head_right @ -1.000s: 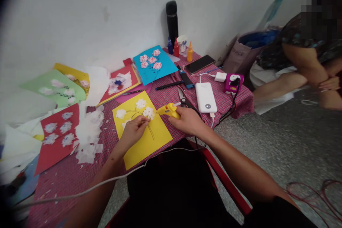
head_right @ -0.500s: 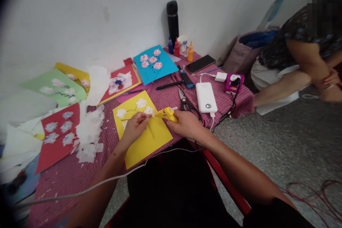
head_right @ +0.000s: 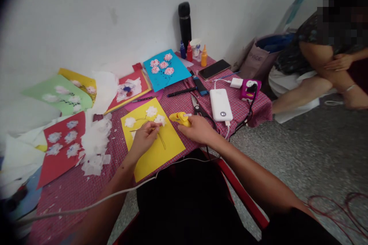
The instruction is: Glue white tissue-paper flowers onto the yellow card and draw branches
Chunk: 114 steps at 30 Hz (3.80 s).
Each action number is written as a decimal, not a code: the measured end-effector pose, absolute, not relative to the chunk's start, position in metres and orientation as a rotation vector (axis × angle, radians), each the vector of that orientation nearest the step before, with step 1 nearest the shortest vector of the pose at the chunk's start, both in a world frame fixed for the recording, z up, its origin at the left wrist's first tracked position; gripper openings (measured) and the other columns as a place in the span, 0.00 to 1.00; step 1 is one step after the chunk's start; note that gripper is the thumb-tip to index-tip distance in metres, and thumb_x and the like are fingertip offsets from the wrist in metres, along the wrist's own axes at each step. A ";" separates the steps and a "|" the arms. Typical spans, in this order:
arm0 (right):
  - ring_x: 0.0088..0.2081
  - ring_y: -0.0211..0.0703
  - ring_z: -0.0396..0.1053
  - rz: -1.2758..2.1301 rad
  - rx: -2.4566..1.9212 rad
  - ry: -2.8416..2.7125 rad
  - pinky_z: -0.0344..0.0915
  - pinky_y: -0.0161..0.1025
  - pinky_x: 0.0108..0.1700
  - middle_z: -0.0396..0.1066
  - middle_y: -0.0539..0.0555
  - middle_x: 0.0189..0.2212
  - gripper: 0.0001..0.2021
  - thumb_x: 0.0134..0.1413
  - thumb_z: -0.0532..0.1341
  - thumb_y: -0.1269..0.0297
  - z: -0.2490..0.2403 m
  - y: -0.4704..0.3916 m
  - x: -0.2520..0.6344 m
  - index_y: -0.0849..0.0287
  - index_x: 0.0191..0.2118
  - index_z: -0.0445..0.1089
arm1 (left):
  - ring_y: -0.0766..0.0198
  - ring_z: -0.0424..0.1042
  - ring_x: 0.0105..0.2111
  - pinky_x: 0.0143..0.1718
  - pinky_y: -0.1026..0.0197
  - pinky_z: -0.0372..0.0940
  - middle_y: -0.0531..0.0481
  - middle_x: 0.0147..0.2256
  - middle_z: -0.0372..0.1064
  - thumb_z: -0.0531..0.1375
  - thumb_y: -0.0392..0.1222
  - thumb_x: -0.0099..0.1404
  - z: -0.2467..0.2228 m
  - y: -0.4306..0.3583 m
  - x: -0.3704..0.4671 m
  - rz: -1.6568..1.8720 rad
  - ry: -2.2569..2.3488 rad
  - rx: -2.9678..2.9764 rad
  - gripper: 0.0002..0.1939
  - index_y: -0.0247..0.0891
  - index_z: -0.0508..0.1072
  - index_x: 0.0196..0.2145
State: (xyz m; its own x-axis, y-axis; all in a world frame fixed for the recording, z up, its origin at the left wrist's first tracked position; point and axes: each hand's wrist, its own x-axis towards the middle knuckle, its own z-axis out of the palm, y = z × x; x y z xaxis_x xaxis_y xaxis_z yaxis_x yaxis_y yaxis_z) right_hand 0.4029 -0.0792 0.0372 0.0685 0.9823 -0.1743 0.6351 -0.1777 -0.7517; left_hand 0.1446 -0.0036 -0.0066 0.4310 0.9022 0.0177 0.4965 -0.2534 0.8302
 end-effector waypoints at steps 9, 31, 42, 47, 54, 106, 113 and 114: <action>0.22 0.42 0.73 1.258 -1.700 -1.522 0.64 0.35 0.25 0.76 0.52 0.24 0.14 0.63 0.60 0.52 0.035 -0.058 0.395 0.58 0.34 0.72 | 0.62 0.78 0.36 0.35 0.60 0.71 0.47 0.51 0.80 0.58 0.46 0.72 -0.003 -0.007 0.145 0.657 1.213 1.914 0.07 0.42 0.73 0.42; 0.21 0.42 0.72 1.242 -1.695 -1.451 0.65 0.35 0.25 0.74 0.51 0.22 0.12 0.61 0.60 0.56 0.034 -0.057 0.398 0.58 0.34 0.73 | 0.55 0.78 0.48 0.51 0.54 0.70 0.48 0.48 0.78 0.53 0.39 0.73 0.018 0.026 0.146 0.258 0.955 2.490 0.09 0.45 0.72 0.46; 0.22 0.41 0.72 1.224 -1.734 -1.578 0.63 0.34 0.25 0.74 0.51 0.21 0.12 0.62 0.61 0.57 0.040 -0.054 0.391 0.58 0.31 0.71 | 0.56 0.78 0.46 0.48 0.57 0.70 0.49 0.46 0.79 0.54 0.37 0.72 0.016 0.027 0.147 0.293 0.954 2.456 0.09 0.45 0.73 0.44; 0.23 0.41 0.72 1.192 -1.763 -1.645 0.61 0.34 0.26 0.74 0.52 0.21 0.15 0.63 0.60 0.55 0.041 -0.052 0.391 0.58 0.29 0.71 | 0.56 0.78 0.46 0.50 0.56 0.70 0.48 0.46 0.79 0.53 0.38 0.73 0.016 0.026 0.147 0.298 0.948 2.463 0.08 0.45 0.72 0.44; 0.24 0.41 0.73 1.195 -1.855 -1.720 0.61 0.34 0.27 0.76 0.55 0.21 0.19 0.66 0.58 0.53 0.050 -0.049 0.390 0.60 0.29 0.73 | 0.56 0.78 0.47 0.50 0.55 0.69 0.48 0.46 0.79 0.53 0.39 0.74 0.020 0.025 0.148 0.262 0.959 2.472 0.08 0.44 0.73 0.43; 0.25 0.40 0.73 1.305 -1.743 -1.389 0.67 0.34 0.25 0.77 0.56 0.31 0.10 0.66 0.62 0.57 0.091 -0.027 0.437 0.59 0.43 0.71 | 0.56 0.78 0.48 0.52 0.54 0.70 0.48 0.47 0.79 0.53 0.40 0.74 0.020 0.019 0.146 0.366 0.917 2.429 0.08 0.43 0.72 0.43; 0.22 0.38 0.69 1.436 -1.688 -0.972 0.68 0.33 0.23 0.73 0.54 0.21 0.19 0.66 0.63 0.48 0.052 -0.007 0.426 0.62 0.36 0.72 | 0.57 0.78 0.48 0.52 0.55 0.71 0.48 0.47 0.79 0.54 0.40 0.73 0.020 0.009 0.145 0.413 0.941 2.404 0.09 0.43 0.73 0.45; 0.21 0.37 0.69 1.469 -1.683 -0.955 0.68 0.32 0.22 0.72 0.53 0.21 0.18 0.66 0.63 0.49 0.050 0.000 0.422 0.61 0.35 0.72 | 0.57 0.78 0.49 0.52 0.55 0.71 0.48 0.48 0.79 0.54 0.40 0.73 0.021 0.007 0.144 0.418 0.953 2.388 0.09 0.43 0.73 0.44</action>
State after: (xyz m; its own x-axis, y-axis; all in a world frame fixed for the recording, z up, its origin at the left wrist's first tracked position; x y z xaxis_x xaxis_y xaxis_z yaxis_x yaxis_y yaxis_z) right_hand 0.4217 0.0000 0.0499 0.0859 0.8734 -0.4794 0.0836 -0.4858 -0.8701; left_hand 0.1440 0.0070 0.0212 0.7033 0.7057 0.0862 0.5415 -0.6103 0.5782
